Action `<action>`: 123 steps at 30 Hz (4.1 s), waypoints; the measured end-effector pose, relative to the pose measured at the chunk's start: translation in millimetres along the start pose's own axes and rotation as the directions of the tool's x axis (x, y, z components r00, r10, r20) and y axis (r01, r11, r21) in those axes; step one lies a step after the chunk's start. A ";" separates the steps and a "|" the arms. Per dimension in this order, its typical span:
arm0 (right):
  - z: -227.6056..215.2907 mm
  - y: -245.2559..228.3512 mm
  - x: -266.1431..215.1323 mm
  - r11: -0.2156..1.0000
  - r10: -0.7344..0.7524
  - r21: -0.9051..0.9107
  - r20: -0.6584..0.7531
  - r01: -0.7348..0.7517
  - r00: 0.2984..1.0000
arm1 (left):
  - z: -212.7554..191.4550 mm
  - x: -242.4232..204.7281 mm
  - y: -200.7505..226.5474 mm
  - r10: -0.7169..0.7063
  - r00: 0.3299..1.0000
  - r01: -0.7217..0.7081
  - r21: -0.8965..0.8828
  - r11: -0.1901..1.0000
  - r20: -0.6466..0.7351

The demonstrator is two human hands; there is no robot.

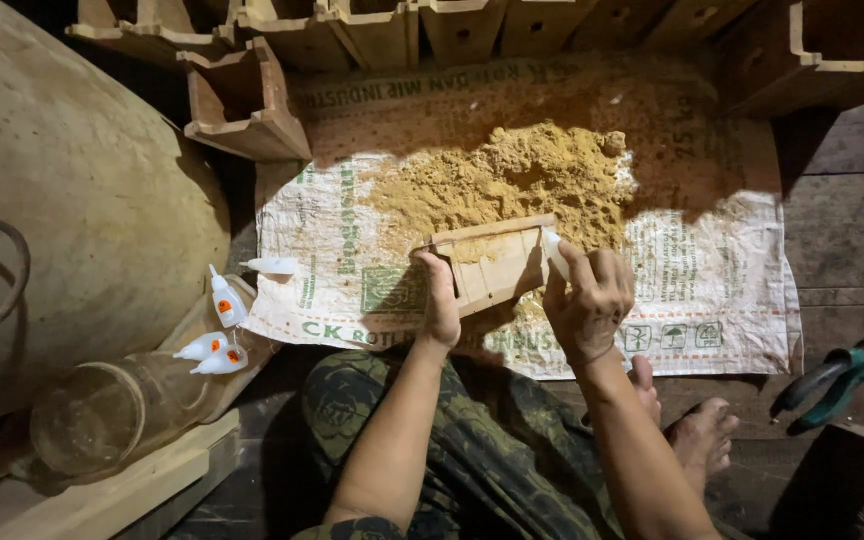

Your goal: The person sits on the floor and assembles small wooden boxes by applying glue to the edges and pressing the pieces together. They then rub sawdust over the glued joints to fill gaps and smooth the surface. The process is repeated for multiple boxes.

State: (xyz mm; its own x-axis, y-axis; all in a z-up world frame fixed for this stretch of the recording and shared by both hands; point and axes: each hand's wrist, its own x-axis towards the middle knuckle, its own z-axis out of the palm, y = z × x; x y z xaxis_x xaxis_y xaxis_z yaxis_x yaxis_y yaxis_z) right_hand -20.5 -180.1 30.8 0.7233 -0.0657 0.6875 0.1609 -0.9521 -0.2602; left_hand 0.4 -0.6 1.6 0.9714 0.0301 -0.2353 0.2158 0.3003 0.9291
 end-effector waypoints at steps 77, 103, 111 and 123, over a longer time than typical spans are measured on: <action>-26.5 80.7 -16.3 0.917 0.189 0.370 -0.064 -0.152 0.980 | -29.6 2.3 56.4 0.032 0.996 0.008 -0.450 0.893 0.082; -67.6 55.7 -3.8 0.722 0.317 0.499 0.378 -0.480 0.870 | -101.1 26.4 62.0 0.250 0.809 -0.458 -0.305 0.835 -0.532; -58.6 40.3 2.1 0.254 0.530 0.697 0.480 -0.671 0.699 | -116.4 43.2 51.3 0.080 0.527 -0.415 -0.174 0.893 -0.846; -66.7 26.2 3.9 0.200 0.419 0.693 0.579 -0.693 0.700 | -84.8 19.4 78.4 0.578 0.655 -0.663 -0.005 0.748 -0.486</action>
State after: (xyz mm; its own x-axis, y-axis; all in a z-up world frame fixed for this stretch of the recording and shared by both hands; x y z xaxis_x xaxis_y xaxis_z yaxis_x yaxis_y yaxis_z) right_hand -58.3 -225.3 71.8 0.9620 -0.2723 -0.0204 -0.0035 0.0626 -0.9980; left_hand 27.7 104.4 45.7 0.7133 0.6570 0.2441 -0.4836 0.2092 0.8499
